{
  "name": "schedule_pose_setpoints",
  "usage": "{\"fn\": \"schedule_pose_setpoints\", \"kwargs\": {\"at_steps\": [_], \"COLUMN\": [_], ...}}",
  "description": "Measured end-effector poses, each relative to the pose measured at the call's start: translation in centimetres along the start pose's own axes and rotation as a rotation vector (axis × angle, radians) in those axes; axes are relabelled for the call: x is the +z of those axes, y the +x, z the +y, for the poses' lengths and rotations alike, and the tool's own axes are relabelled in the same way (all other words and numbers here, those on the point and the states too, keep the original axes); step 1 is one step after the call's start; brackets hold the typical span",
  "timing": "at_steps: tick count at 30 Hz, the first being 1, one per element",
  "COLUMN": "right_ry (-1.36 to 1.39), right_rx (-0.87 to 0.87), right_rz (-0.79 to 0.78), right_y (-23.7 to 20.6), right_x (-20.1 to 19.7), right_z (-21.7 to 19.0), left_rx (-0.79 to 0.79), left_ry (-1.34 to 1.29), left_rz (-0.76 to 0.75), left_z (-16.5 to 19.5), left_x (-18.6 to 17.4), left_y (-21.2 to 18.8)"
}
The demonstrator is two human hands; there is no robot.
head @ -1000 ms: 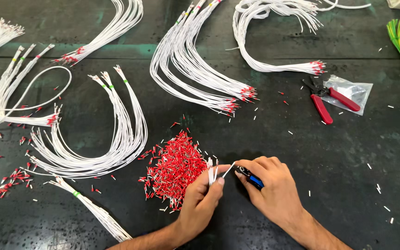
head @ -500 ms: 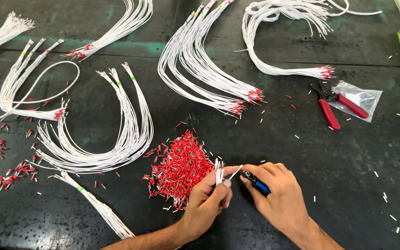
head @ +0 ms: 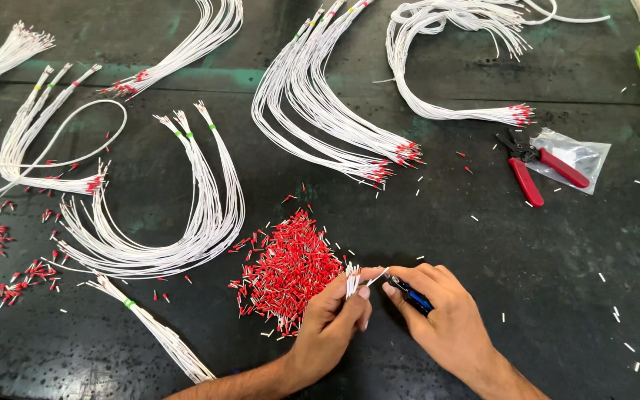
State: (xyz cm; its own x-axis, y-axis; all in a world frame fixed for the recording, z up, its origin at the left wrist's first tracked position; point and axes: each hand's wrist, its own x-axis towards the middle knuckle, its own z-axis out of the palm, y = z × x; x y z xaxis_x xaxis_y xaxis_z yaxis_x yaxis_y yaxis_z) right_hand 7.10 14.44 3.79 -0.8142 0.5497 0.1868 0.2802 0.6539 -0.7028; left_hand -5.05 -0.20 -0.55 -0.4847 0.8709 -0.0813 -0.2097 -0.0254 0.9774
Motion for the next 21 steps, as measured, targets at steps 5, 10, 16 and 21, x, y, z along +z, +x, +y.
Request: {"fn": "schedule_pose_setpoints", "kwargs": {"at_steps": [5,10,16,21], "right_ry": [0.026,-0.011,0.054,0.326], "right_rx": [0.007,-0.035,0.058,0.332], "right_rz": [-0.012,0.014,-0.068,-0.375], "right_y": [0.0,-0.3,-0.4,0.1], "right_x": [0.0,0.2,0.0,-1.0], "right_z": [0.1,-0.2,0.0,0.9], "left_rx": [0.121,0.106,0.085,0.080], "left_ry": [0.049,0.105,0.081,0.100], "left_rz": [0.013,0.023,0.048,0.069], "left_z": [-0.2,0.1,0.3,0.4], "left_x": [0.1,0.1,0.0,-0.2], "left_y": [0.1,-0.5,-0.3,-0.2]}}
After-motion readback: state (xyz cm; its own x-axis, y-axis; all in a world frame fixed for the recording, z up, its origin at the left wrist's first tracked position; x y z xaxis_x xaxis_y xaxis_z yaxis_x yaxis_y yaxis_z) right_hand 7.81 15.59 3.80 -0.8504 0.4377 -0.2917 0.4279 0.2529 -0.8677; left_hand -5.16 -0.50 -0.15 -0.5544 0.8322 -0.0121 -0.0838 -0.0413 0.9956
